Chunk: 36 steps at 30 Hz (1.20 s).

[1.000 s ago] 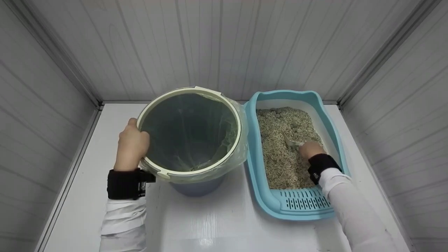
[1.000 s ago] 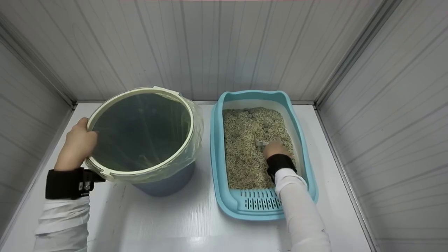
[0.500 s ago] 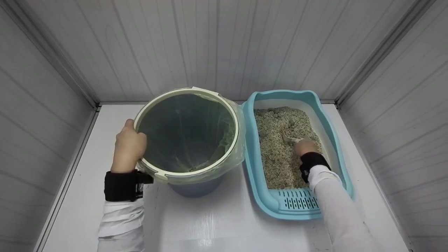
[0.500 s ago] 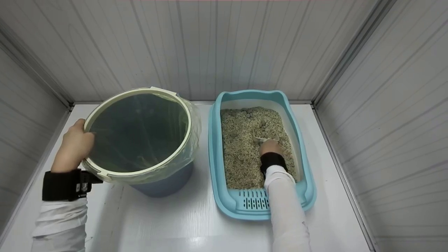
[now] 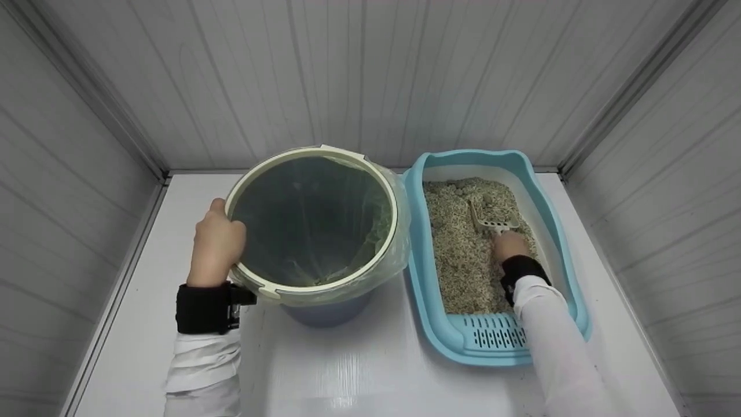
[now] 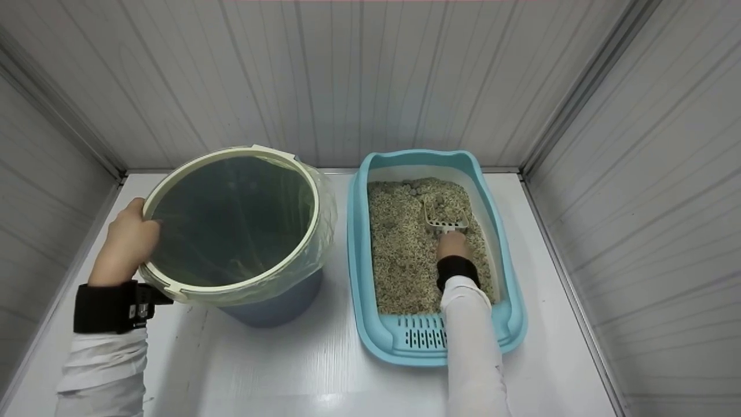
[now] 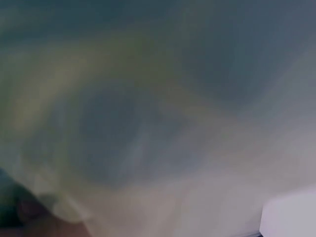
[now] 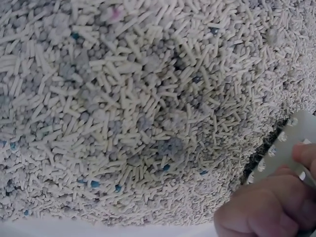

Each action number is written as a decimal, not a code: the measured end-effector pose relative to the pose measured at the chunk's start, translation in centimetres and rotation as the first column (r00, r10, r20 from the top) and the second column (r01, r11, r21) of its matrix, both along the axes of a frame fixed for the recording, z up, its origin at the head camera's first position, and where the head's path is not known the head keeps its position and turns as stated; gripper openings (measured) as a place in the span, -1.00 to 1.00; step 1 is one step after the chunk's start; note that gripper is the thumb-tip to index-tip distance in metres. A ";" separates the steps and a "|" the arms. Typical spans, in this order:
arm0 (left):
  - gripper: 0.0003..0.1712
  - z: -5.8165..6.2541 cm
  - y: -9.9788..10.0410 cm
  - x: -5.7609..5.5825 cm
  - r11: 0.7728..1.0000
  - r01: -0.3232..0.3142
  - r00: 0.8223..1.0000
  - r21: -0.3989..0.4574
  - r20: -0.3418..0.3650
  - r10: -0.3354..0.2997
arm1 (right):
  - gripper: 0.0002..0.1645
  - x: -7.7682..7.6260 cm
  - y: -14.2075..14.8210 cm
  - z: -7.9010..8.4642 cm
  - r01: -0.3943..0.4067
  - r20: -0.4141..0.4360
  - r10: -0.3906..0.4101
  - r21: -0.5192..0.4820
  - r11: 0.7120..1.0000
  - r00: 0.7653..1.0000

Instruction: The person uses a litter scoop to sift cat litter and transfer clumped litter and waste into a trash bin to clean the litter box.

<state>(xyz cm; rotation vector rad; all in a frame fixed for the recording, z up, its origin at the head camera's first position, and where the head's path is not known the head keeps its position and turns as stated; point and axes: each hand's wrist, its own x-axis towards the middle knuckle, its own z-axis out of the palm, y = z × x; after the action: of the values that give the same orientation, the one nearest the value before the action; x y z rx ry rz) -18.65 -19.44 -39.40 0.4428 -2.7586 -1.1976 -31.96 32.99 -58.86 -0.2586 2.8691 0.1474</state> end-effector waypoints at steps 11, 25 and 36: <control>-0.40 -0.1 0.0 0.0 1.000 -0.002 1.000 -0.018 0.020 0.002 | -0.47 4.3 -2.0 4.2 0.247 -0.177 -0.351 -0.435 0.866 0.919; -0.38 0.0 0.1 0.1 1.000 -0.006 1.000 -0.001 -0.020 0.006 | -0.30 6.1 -2.0 6.3 0.227 -0.174 -0.352 -0.498 0.837 0.920; -0.39 0.1 -0.1 0.2 1.000 0.003 1.000 -0.019 -0.001 -0.003 | -0.50 7.7 -1.6 7.0 0.105 -0.392 -0.350 -0.526 0.844 0.850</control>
<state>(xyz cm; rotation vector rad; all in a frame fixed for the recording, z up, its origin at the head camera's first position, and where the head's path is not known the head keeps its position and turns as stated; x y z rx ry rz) -18.48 -19.49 -39.31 0.4362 -2.7678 -1.1715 -24.30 31.39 -51.90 0.0639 3.3518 -0.6724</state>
